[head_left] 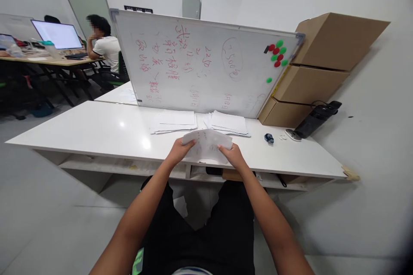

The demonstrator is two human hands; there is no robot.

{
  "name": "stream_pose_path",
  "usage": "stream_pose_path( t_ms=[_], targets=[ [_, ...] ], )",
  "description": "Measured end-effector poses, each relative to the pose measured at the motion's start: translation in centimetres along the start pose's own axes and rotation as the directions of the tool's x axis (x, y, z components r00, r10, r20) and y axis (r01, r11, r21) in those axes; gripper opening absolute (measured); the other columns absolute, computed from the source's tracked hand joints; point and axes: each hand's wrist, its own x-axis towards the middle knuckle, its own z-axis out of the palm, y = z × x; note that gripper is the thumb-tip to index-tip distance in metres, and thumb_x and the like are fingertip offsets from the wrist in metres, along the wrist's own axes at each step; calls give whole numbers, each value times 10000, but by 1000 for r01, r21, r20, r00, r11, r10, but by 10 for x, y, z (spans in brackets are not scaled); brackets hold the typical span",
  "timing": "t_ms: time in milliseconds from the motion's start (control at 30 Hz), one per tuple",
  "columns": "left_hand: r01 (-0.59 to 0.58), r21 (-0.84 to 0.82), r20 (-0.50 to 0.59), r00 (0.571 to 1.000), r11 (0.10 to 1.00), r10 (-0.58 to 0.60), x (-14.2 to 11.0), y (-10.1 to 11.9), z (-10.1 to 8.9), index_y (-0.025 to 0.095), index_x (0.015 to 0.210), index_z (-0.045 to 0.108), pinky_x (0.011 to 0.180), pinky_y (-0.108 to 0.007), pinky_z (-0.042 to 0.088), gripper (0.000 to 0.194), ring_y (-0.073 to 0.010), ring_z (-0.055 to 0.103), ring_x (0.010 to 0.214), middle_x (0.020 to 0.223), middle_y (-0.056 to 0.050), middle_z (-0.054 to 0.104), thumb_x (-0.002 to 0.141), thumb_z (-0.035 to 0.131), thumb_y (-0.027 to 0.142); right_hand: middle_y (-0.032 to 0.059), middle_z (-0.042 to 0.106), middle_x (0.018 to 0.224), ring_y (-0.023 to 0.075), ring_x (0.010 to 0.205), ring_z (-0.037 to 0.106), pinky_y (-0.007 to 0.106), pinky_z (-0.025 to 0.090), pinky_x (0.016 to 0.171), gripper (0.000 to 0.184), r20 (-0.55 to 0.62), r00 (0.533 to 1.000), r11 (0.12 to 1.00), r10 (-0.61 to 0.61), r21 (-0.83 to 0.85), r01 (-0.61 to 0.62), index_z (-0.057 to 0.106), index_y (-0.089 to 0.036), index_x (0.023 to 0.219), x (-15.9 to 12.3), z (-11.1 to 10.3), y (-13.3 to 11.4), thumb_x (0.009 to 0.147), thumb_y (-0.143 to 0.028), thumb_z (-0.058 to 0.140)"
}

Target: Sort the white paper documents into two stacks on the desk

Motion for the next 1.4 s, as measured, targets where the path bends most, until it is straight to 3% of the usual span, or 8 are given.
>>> stream_pose_path(
  t_ms=[200, 400, 533, 633, 800, 1033, 1267, 1400],
  targets=[
    [-60, 68, -63, 996, 996, 64, -5, -8, 3, 176, 954, 718, 856, -409, 494, 377, -297, 642, 974, 979, -68, 723, 760, 641, 490, 86, 731, 968, 271, 929, 674, 406, 529, 837, 384, -51, 999, 999, 2, 54, 1, 710, -163, 931, -6, 4, 4, 691, -462, 701],
    [-144, 115, 119, 984, 983, 130, -14, -16, 8, 247, 1047, 678, 851, -386, 500, 352, -261, 637, 994, 1051, -34, 702, 855, 521, 498, 100, 736, 923, 308, 890, 685, 431, 549, 783, 351, -88, 994, 997, 66, 45, -62, 704, -183, 892, -15, 0, 19, 717, -486, 677],
    [-157, 200, -4, 987, 967, 161, 7, -17, 5, 218, 1227, 566, 884, -365, 484, 436, -240, 592, 1091, 1192, -76, 642, 912, 423, 483, 121, 726, 982, 319, 934, 677, 436, 545, 824, 371, -209, 970, 992, 121, 51, -112, 694, -179, 911, -20, -20, 31, 693, -479, 704],
    [-157, 496, -118, 962, 854, 245, 34, -23, 2, 177, 1170, 598, 965, -418, 422, 424, -260, 544, 1146, 1188, -113, 632, 948, 339, 429, 133, 708, 1051, 305, 952, 677, 413, 551, 827, 415, -269, 941, 977, 207, 108, -184, 676, -164, 970, -20, -37, 41, 691, -469, 709],
    [-74, 803, -85, 968, 591, 236, 70, -44, -2, 189, 1160, 606, 1115, -477, 212, 408, -257, 417, 1280, 1258, -109, 590, 959, 288, 349, 142, 691, 1099, 279, 957, 679, 358, 559, 793, 460, -259, 918, 952, 300, 137, -273, 655, -118, 1035, -15, -48, 45, 707, -437, 699],
    [-62, 863, 25, 997, 502, 80, 82, -63, -5, 282, 1293, 508, 1129, -505, 124, 444, -261, 270, 1378, 1372, -52, 504, 933, 333, 476, 117, 693, 1104, 256, 944, 681, 342, 544, 818, 446, -154, 949, 961, 276, 43, -272, 649, -143, 1046, 2, -33, 27, 707, -427, 703],
    [-125, 875, 103, 992, 468, 72, 83, -64, -10, 257, 1293, 503, 1128, -490, 152, 466, -252, 237, 1396, 1413, -61, 461, 946, 284, 478, 125, 715, 1032, 240, 864, 697, 326, 553, 746, 413, -32, 936, 936, 350, 58, -348, 662, -120, 984, 30, -4, 36, 682, -395, 719],
    [-107, 878, 77, 994, 467, 82, 79, -60, -7, 243, 1285, 513, 1107, -504, 204, 474, -278, 181, 1414, 1461, -64, 403, 962, 229, 443, 128, 715, 1030, 243, 860, 695, 331, 549, 739, 417, -20, 943, 943, 331, 26, -330, 662, -119, 982, 34, 12, 37, 686, -408, 709]
  ],
)
